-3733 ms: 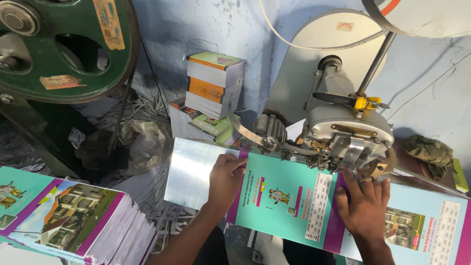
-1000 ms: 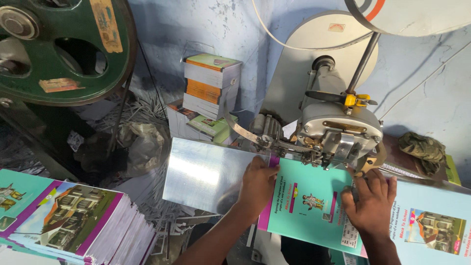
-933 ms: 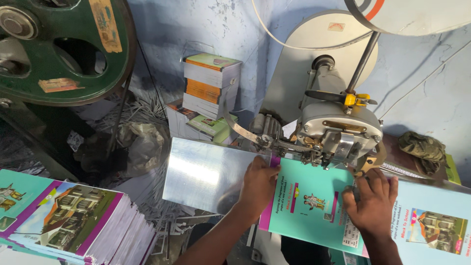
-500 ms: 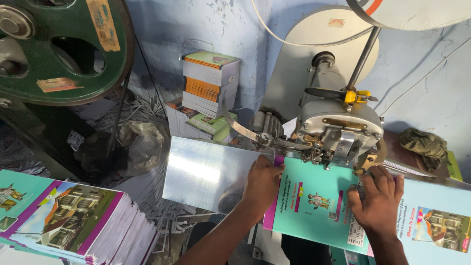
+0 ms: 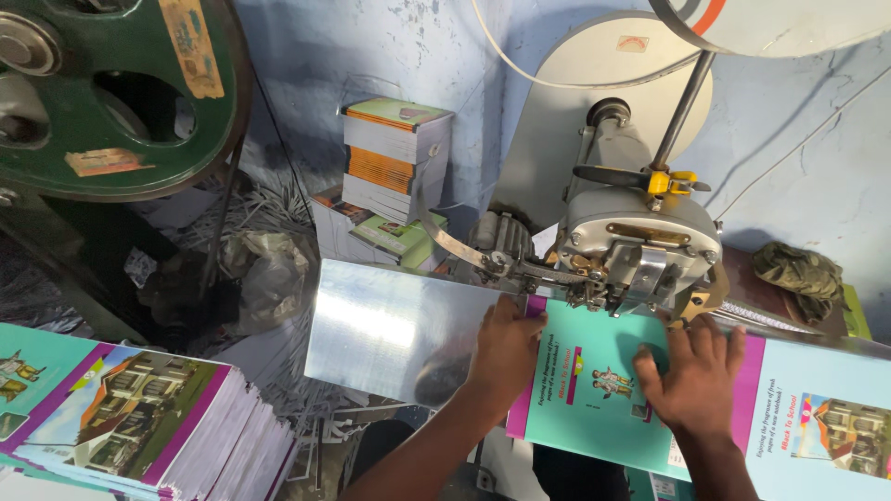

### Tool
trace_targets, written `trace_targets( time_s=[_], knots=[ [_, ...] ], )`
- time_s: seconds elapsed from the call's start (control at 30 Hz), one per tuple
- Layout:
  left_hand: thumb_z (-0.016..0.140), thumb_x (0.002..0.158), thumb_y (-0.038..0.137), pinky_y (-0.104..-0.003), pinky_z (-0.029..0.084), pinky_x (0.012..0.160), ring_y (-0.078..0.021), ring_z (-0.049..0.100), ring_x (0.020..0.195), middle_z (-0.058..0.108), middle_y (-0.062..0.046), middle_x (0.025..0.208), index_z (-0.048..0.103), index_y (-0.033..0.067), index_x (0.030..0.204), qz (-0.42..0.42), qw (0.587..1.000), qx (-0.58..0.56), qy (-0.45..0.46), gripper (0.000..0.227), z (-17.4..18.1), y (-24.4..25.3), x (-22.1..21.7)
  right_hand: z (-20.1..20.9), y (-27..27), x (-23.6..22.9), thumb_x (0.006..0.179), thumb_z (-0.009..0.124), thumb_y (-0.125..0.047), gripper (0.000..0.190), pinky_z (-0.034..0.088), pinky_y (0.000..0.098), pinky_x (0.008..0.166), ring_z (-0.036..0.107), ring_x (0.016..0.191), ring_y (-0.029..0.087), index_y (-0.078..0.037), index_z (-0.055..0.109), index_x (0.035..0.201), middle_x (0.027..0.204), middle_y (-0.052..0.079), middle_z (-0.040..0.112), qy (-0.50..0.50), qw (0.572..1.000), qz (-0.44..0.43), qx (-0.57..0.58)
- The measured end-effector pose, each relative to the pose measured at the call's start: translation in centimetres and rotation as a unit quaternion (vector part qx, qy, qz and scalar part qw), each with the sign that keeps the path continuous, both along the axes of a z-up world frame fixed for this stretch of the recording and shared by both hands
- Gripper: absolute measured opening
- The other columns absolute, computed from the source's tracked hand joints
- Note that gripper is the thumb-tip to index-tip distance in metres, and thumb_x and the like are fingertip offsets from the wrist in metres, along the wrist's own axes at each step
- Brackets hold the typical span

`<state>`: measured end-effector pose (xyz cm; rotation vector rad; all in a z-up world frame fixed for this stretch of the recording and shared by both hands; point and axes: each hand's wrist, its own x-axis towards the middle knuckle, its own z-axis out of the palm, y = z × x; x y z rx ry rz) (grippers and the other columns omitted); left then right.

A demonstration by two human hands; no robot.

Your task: The person repeatedly picks up a book cover, opens it, places it on a sewing machine, and sews the spine. The person then removes the bound book and places it on a growing stack. This cycle is repeated multiple times.

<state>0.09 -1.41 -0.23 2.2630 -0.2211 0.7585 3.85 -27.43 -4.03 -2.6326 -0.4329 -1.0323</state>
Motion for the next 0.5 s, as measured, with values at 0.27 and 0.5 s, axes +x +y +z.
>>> trace_targets(
  time_s=[0.27,0.5],
  knots=[
    [0.069,0.085,0.002,-0.045,0.05,0.086,-0.0346,0.06,0.095,0.06,-0.016,0.102,0.08,0.0082,0.106,-0.013,0.999,0.023,-0.025,0.024,-0.2,-1.4,0.0,1.9,1.9,-0.6,0.087,0.059,-0.046,0.063,0.015,0.0669,0.124,0.047,0.135,0.041,-0.01,0.061,0.139,0.137,0.025,0.055,-0.01,0.996,0.088,-0.011],
    [0.068,0.09,0.003,-0.046,0.049,0.081,-0.0343,0.057,0.096,0.056,-0.016,0.101,0.075,0.0053,0.121,-0.018,0.999,0.039,-0.03,0.032,-0.9,-2.8,-0.9,2.1,1.2,-0.7,0.083,0.065,-0.054,0.069,0.018,0.0655,0.126,0.047,0.133,0.042,-0.015,0.064,0.14,0.125,0.025,0.06,-0.011,0.998,0.055,-0.012]
  ],
)
